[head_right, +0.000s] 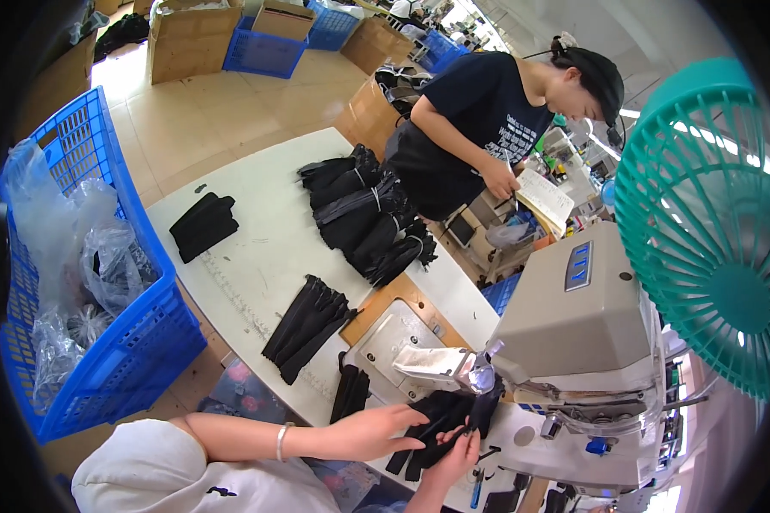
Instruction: Sewing black fabric components using an industrial sewing machine in a manufacturing environment.
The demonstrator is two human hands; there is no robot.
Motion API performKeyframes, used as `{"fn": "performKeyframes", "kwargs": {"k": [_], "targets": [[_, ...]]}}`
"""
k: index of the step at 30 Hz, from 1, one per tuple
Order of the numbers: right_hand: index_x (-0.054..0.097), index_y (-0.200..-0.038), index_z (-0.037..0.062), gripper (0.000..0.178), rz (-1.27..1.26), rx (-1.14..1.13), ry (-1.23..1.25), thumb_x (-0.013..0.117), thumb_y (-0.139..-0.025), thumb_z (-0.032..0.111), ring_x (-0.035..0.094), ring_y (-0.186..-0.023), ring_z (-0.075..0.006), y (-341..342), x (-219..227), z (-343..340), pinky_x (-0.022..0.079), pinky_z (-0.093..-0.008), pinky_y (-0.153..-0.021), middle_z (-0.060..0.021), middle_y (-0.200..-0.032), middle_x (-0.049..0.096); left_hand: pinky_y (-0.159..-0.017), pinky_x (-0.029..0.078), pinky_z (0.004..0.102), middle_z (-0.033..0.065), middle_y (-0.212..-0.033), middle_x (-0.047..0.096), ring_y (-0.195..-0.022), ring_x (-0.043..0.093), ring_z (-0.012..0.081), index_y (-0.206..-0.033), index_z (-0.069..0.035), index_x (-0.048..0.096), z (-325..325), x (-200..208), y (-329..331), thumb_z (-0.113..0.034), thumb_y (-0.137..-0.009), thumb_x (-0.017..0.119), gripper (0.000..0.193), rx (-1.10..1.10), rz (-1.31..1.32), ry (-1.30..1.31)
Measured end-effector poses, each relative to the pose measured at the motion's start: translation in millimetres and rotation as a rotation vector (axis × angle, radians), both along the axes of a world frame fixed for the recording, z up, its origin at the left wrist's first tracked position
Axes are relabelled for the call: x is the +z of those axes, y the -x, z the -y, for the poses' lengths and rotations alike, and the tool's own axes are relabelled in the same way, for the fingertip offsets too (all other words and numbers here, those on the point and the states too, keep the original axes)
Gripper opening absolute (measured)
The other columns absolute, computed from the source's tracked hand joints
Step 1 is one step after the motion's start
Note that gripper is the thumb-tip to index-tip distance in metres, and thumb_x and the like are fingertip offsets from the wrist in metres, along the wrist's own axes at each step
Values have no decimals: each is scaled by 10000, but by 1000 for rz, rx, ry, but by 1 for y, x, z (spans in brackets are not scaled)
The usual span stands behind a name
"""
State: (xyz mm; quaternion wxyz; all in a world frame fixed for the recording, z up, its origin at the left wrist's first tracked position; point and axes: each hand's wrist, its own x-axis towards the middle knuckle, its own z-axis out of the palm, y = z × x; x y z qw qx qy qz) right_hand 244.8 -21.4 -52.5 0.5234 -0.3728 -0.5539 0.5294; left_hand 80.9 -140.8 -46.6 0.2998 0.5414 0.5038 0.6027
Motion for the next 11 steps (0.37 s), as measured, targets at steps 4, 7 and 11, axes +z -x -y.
{"fn": "performKeyframes", "kwargs": {"k": [4,7,11], "targets": [[553,-1106,9,206,6,6,79,458,-969,130,424,-562,-52,-12,2,-18,338,-206,-466,18,-718,474,-813,481,355,138,-1080,565,-1005,571,298,-1090,3,571,-30,-13,-41,-127,-822,599,299,-117,-324,-56],[536,-889,63,185,249,-174,15,491,-967,224,373,-475,-39,-34,14,-31,280,-206,-419,52,-607,420,-902,433,366,105,-1060,593,-1055,557,247,-1012,-20,638,-64,-5,-75,-166,-779,589,279,-49,-900,-9],[536,-875,69,218,434,-179,-104,521,-957,270,400,-496,-29,-51,18,-35,296,-199,-430,53,-624,467,-1059,305,399,100,-1255,571,-1249,451,267,-1038,-27,662,-124,-18,-89,-214,-774,586,332,17,-1040,-96]]}}
